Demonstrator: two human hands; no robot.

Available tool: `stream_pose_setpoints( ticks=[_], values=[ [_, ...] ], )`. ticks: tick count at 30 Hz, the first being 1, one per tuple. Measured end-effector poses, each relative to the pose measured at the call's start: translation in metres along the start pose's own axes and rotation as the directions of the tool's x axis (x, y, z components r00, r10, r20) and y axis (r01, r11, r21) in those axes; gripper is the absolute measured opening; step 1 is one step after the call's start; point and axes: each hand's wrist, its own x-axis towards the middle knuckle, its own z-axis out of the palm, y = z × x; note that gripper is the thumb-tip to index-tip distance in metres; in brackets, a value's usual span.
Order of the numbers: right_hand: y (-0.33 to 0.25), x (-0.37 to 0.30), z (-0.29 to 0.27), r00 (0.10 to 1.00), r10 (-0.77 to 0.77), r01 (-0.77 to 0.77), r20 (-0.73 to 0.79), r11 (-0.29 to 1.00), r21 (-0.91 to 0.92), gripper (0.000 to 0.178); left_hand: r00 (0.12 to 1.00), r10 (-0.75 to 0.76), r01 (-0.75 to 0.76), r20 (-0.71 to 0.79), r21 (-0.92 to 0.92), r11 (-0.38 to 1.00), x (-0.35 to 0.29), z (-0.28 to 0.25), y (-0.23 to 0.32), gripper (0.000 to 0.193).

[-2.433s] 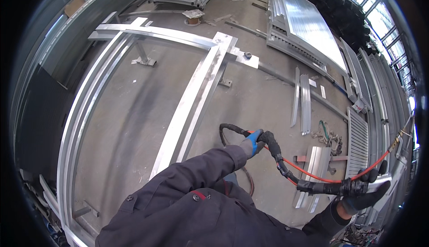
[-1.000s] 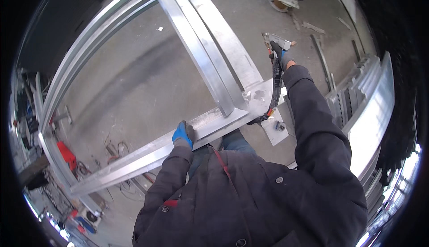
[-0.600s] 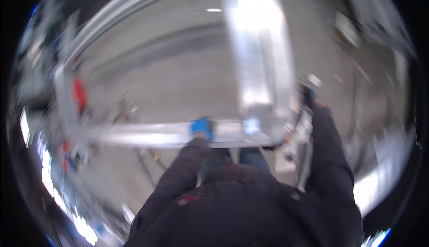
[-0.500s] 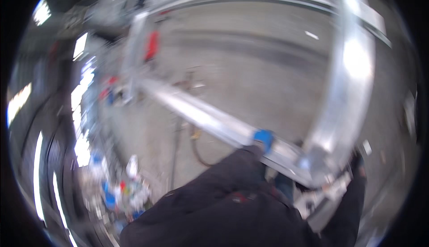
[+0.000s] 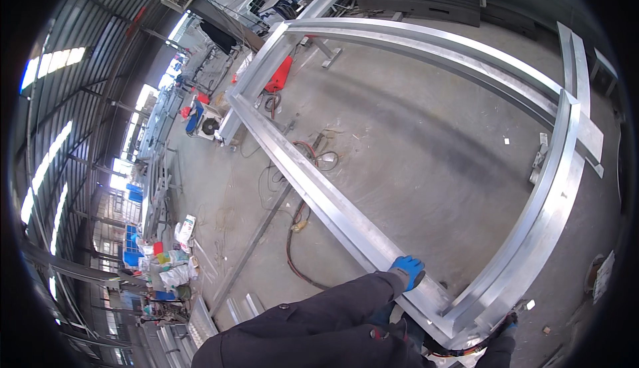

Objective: The person aligns and secures aluminum profiles into a rectangular frame using an angle grinder to smooth edges and a welding torch to tack joints. The person repeatedly repositions the profiles and welds intersections to assemble the structure.

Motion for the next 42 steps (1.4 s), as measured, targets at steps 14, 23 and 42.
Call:
stream_pose_setpoints(
  ticks=[14, 23, 42],
  values=[
    [-0.059, -0.163, 0.072, 0.917, -0.359, 0.166, -0.175, 0.742, -0.65, 0.054, 0.94, -0.013, 0.002, 0.34, 0.034, 0.999, 0.013, -0.008, -0.01, 0.025],
    [-0.07, -0.22, 0.137, 0.781, -0.575, 0.009, -0.244, 0.401, -0.916, 0.067, 0.997, 0.062, -0.062, 0.053, 0.001, 0.998, 0.003, 0.001, -0.017, 0.032],
    [-0.084, -0.185, 0.224, 0.873, -0.451, 0.413, -0.186, 0.886, -0.211, 0.091, 0.999, 0.047, -0.047, 0.002, -0.067, 0.997, 0.003, -0.006, -0.015, 0.033]
  ],
)
